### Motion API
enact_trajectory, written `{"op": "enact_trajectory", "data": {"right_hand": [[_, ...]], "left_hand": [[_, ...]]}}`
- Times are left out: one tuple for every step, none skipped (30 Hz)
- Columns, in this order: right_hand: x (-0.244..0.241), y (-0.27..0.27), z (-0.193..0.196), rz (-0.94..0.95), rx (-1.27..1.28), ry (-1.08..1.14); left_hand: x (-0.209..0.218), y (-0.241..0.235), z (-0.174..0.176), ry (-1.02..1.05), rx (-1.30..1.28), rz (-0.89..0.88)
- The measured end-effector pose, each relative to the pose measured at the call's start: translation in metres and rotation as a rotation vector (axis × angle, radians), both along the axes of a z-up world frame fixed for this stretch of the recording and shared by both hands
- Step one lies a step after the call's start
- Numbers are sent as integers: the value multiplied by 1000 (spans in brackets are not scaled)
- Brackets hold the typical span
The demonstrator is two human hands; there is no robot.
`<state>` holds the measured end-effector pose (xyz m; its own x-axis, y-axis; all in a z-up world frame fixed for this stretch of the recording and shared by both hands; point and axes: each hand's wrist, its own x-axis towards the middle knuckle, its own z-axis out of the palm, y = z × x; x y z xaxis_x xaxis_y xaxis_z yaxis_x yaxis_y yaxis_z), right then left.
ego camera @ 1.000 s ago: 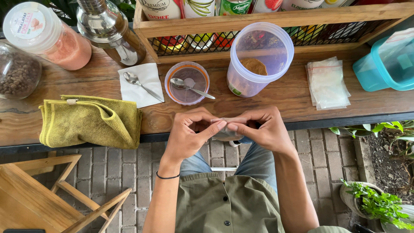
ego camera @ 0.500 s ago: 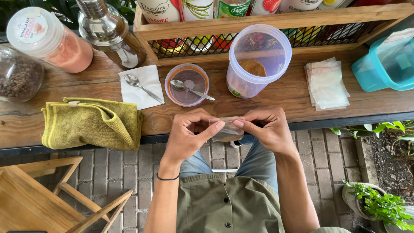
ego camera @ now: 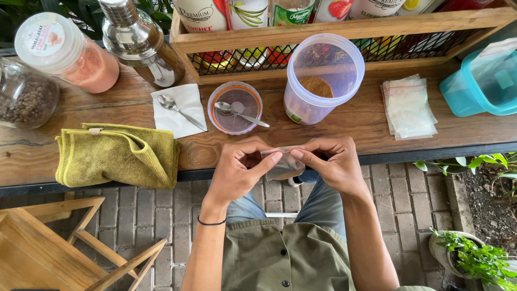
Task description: The person uses a spoon to transfer brown powder from a purple cup into a small plastic bag, repeatedly topping off the bag before sealing it.
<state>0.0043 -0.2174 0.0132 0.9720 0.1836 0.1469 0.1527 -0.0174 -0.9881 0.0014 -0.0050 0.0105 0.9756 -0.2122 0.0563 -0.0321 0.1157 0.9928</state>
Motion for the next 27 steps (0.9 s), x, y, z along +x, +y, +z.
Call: {"op": "enact_trajectory", "data": {"right_hand": [[0,0,0,-1,0,-1],[0,1,1,-16,11,10],[0,1,1,-32,21,21],[0,1,1,-33,21,20],[0,0,0,-35,33,29],[1,-1,0,-37,45,38],[1,1,1,-41,42,35],[0,1,3,-47,47,35],[0,2,4,-54,52,36],[0,3,4,-59,49,33],[0,5,5,-79,40,33],[0,6,5,-98,32,33],[-1,6,3,-102,31,29],[-1,5,1,-115,22,30],[-3,5,-1,-128,14,34],[-3,4,1,-133,14,33],[-3,3,4,-89,14,49],[-3,0,8,-46,14,65],[-3,-2,12,-56,10,58],[-3,-6,17,27,24,66],[-3,-9,22,108,38,74],[-2,-14,29,94,33,67],[-1,-18,36,173,-34,56],[0,-23,43,253,-102,46],[0,-29,51,236,-106,42],[0,-34,59,270,-161,7],[0,-40,67,306,-218,-27]], "left_hand": [[-1,1,3,-1,0,-1],[-2,1,5,7,-10,-12],[-3,2,8,16,-21,-23],[-4,2,9,14,-21,-24],[-4,1,10,7,-31,-4],[-3,1,11,0,-40,17],[-3,1,4,-2,-44,12],[-2,1,-4,1,-79,48],[-2,0,-11,5,-115,82],[-2,-2,-13,4,-118,77],[-2,-3,-14,5,-129,104],[-3,-4,-15,6,-139,130],[-2,-4,-19,2,-141,126],[-1,-5,-23,-2,-153,143],[-2,-5,-27,-3,-163,159],[-3,-3,-21,-4,-163,155],[-4,-3,-16,-33,-146,137],[-4,-3,-10,-61,-128,119],[-4,-2,-7,-67,-133,108],[-5,-1,-4,-91,-101,77],[-4,-1,-1,-116,-69,41],[-6,-3,5,-122,-75,28],[-6,-5,11,-150,-15,-7],[-7,-8,18,-180,44,-40],[-7,-15,27,-185,38,-56],[-6,-21,35,-238,94,-61],[-7,-29,44,-292,148,-63]]}}
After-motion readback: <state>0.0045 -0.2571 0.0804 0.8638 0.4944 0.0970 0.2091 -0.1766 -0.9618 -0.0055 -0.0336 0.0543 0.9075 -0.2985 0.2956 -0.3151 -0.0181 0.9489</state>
